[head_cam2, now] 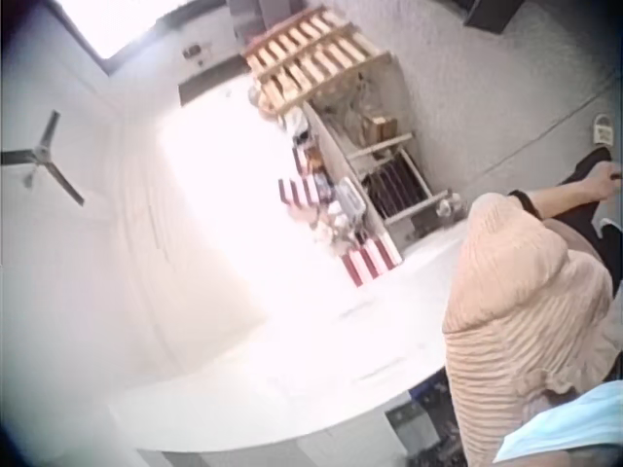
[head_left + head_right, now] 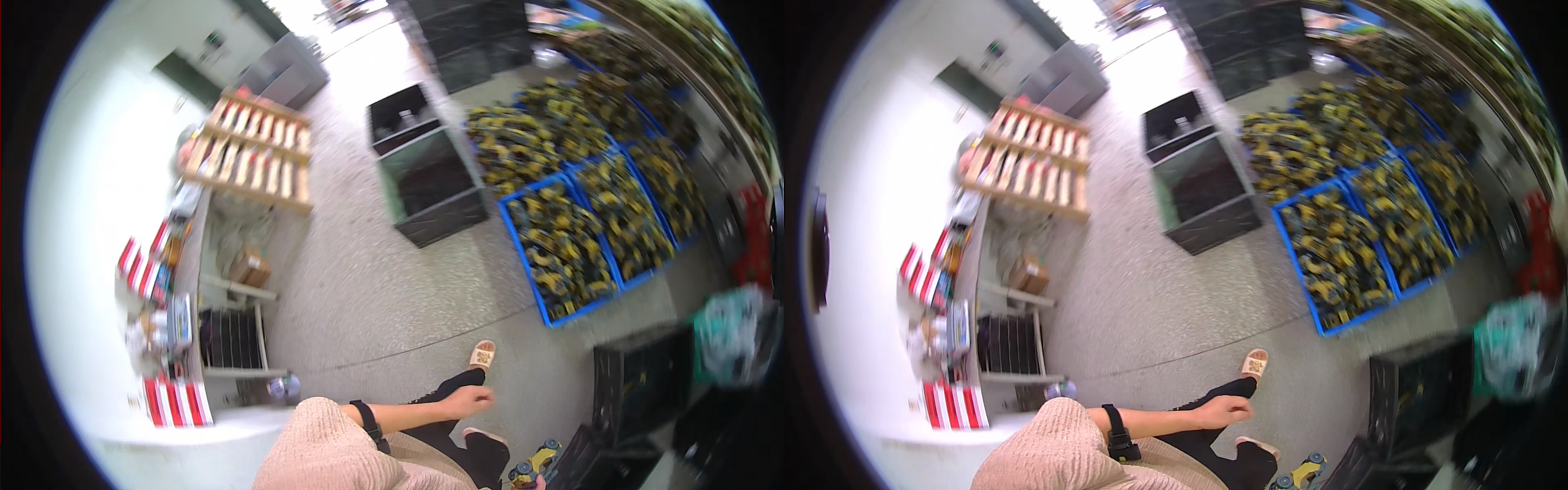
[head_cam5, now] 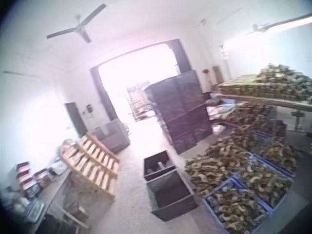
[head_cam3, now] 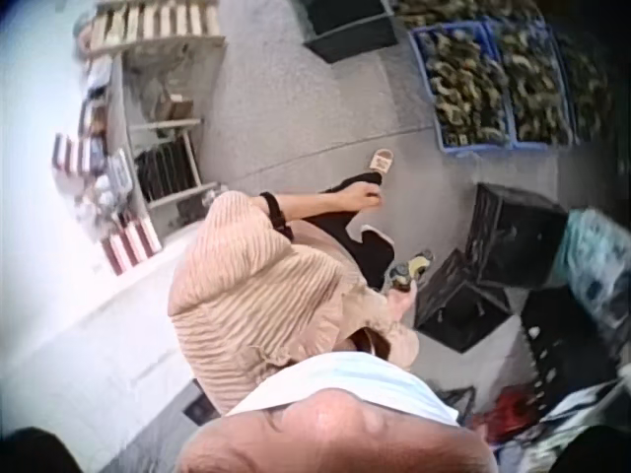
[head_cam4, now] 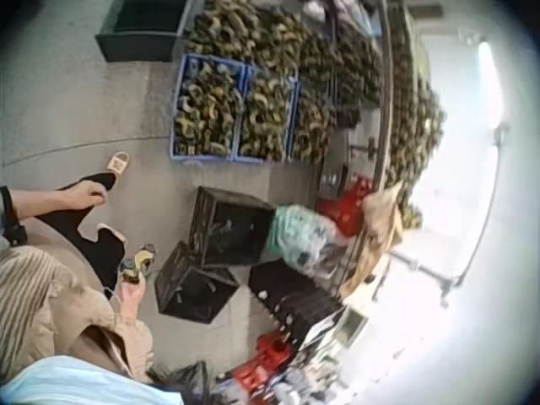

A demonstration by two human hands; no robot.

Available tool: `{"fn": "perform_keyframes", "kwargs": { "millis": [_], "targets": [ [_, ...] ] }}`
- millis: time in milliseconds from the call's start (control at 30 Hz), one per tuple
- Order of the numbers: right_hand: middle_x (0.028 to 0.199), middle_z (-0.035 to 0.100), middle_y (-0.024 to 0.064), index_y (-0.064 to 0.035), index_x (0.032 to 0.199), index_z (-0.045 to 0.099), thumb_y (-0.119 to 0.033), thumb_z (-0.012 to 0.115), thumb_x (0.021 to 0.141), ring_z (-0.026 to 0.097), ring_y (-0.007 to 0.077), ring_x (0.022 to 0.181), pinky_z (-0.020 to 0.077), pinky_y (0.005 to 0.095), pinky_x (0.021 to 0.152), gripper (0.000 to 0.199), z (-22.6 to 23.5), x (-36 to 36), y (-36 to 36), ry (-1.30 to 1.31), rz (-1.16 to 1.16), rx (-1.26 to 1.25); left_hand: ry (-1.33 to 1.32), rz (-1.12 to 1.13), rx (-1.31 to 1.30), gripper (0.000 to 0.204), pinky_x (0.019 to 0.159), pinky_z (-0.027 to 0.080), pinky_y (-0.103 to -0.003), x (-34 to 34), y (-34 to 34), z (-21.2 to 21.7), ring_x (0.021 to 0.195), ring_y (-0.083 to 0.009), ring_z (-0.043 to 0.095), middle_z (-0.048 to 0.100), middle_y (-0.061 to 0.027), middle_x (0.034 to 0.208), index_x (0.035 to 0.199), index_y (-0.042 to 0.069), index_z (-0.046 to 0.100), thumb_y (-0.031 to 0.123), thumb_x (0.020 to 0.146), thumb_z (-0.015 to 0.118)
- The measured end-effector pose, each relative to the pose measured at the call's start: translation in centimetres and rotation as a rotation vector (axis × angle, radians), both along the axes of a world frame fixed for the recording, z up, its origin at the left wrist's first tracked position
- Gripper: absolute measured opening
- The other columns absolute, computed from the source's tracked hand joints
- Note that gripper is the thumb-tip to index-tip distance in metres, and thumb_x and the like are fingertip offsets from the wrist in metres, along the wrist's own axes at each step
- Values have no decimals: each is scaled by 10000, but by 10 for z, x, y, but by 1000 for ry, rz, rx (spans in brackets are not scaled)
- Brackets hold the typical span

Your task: Assembling toy construction vehicles from plastic components in a factory setting.

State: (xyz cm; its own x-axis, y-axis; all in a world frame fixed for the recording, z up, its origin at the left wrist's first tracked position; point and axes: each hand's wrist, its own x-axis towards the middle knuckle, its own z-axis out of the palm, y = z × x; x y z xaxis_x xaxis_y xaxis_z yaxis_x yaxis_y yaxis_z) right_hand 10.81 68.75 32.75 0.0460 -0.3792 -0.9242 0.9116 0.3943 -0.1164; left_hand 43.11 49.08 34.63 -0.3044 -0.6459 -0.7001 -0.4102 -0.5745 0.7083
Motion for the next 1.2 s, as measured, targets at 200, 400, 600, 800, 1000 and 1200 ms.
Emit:
{"fn": "perform_keyframes", "kwargs": {
  "millis": [200,400,600,800,1000,1200],
  "targets": [
    [1108,610,124,-42,1099,580,-130,535,848,556,259,1076,439,398,925,270,65,88,-201,39,439,-334,874,451,-654,157,868,430,-338,77,-93,270,931,-185,539,566,-53,980,1011,29,612,98,927,499],
    [1142,592,166,56,1161,501,-11,574,798,590,295,1054,454,430,950,376,80,125,-295,97,719,-350,1276,499,-1503,67,682,456,-346,105,-112,394,787,-230,525,593,-95,908,903,168,660,164,847,624],
    [1055,614,92,-10,1128,550,-44,657,798,607,201,982,476,347,901,348,108,118,-303,109,702,-381,1823,497,-1737,81,595,442,-328,-26,-167,413,725,-227,533,566,-86,833,845,92,629,173,859,630],
    [1028,610,63,-36,1100,551,-68,679,786,605,173,939,478,335,875,340,116,-15,-241,222,308,-424,1650,151,-737,105,539,442,-312,-164,-140,444,604,-201,531,544,-81,760,782,69,554,112,875,574],
    [1008,609,63,-32,1092,555,-61,677,757,588,176,951,463,330,874,358,108,-127,-135,457,-273,-372,1308,-267,-598,130,528,456,-282,-293,-161,404,597,-167,552,508,-41,706,778,62,483,46,907,480],
    [975,627,62,-33,1061,566,-50,646,772,604,182,892,475,338,830,301,87,-161,-45,509,-623,-281,454,-383,-568,114,665,464,-221,-433,-218,233,711,-67,544,576,0,825,981,17,587,17,874,548]
  ]
}}
